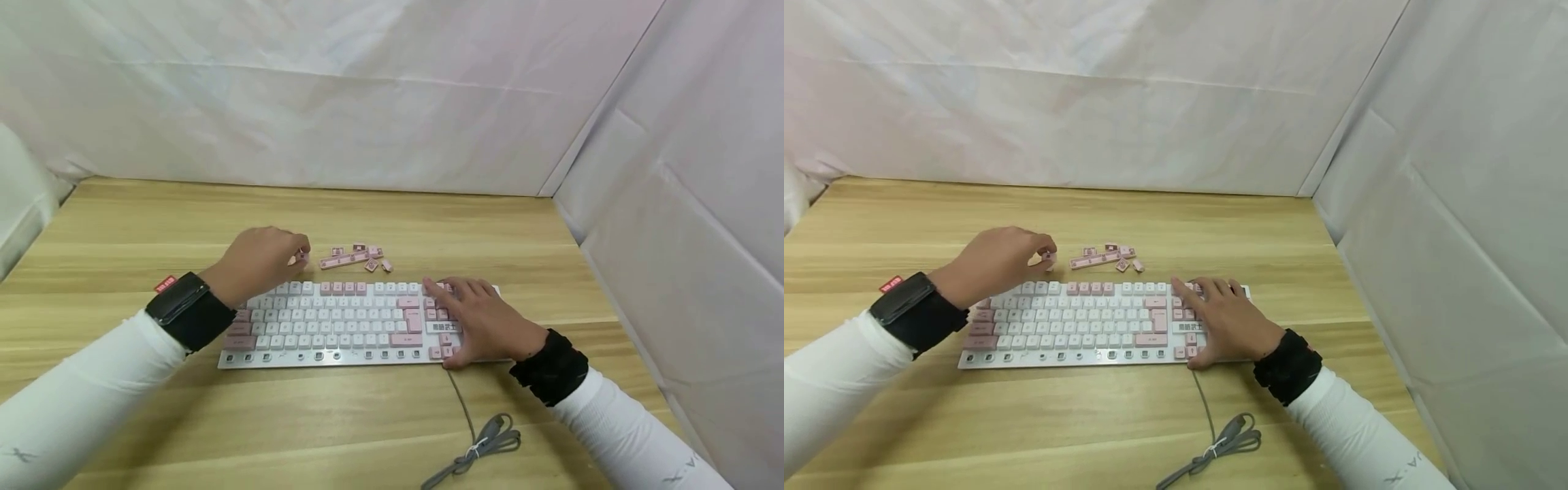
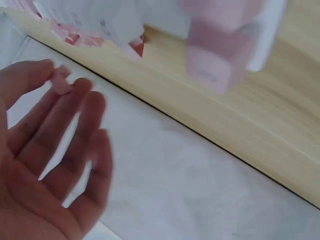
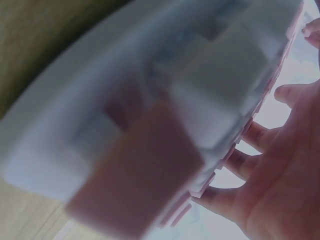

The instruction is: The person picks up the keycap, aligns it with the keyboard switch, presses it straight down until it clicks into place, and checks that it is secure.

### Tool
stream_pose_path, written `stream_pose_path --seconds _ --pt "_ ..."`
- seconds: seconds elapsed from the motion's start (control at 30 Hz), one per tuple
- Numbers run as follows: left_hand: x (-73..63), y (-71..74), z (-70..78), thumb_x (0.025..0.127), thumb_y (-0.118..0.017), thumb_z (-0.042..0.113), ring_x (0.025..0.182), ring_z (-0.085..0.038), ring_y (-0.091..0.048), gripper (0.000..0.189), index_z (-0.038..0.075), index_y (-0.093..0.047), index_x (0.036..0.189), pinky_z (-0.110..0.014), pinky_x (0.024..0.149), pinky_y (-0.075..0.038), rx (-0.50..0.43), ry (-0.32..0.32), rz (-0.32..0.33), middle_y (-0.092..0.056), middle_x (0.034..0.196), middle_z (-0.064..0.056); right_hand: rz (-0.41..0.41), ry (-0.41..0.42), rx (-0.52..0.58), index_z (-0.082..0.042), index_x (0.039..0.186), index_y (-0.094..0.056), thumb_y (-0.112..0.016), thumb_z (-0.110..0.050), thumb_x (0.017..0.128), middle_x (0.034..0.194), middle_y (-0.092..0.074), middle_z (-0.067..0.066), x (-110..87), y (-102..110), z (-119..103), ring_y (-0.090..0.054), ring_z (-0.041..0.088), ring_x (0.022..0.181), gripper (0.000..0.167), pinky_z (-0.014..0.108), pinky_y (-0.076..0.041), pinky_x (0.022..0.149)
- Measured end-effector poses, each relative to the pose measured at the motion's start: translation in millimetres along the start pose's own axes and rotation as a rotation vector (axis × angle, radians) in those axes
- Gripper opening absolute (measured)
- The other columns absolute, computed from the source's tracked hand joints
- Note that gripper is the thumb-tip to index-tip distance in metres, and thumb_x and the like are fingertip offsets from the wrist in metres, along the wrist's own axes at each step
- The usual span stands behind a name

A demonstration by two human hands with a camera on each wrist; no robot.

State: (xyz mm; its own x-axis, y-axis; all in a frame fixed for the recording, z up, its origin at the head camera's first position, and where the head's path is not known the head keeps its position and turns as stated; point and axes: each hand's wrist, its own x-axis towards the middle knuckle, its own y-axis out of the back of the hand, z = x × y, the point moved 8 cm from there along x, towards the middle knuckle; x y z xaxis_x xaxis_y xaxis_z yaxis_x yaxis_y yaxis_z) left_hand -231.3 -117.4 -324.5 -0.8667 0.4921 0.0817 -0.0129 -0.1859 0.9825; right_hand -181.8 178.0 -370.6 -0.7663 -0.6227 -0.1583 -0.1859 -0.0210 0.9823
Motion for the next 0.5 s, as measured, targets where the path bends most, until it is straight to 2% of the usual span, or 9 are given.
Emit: stream_pose_path --seconds 0.13,0.33,0.5 --pt "-17.4 5.5 5.7 0.088 -0.076 0.019 0.059 -0.01 -0.058 0.017 0.009 -0.074 0.101 -0.03 0.061 -0.054 0.014 -0.032 0.035 -0.077 0.086 -0.005 0.008 0.006 0.001 -0.026 0.162 -0.011 -0.08 -0.075 0.06 0.153 -0.038 0.013 1.2 -0.7 -0.4 -0.037 0.036 0.139 0.132 0.059 -0.03 0.115" --pt "-42.9 11.3 16.8 0.085 -0.076 0.018 0.052 -0.003 -0.049 0.014 0.011 -0.075 0.097 -0.024 0.052 -0.044 0.024 -0.114 0.085 -0.075 0.079 -0.001 0.004 0.009 -0.002 -0.023 0.162 -0.01 -0.081 -0.074 0.06 0.153 -0.037 0.015 0.8 0.0 -0.2 -0.037 0.036 0.14 0.134 0.059 -0.029 0.115" --pt "-62.8 8.9 20.4 0.084 -0.076 0.02 0.049 -0.004 -0.039 0.009 0.015 -0.073 0.09 -0.023 0.051 -0.033 0.04 -0.115 0.066 -0.065 0.064 0.007 0.0 0.011 0.012 -0.022 0.162 -0.011 -0.082 -0.072 0.06 0.154 -0.036 0.015 1.4 1.4 -0.2 -0.036 0.035 0.14 0.134 0.06 -0.027 0.115"
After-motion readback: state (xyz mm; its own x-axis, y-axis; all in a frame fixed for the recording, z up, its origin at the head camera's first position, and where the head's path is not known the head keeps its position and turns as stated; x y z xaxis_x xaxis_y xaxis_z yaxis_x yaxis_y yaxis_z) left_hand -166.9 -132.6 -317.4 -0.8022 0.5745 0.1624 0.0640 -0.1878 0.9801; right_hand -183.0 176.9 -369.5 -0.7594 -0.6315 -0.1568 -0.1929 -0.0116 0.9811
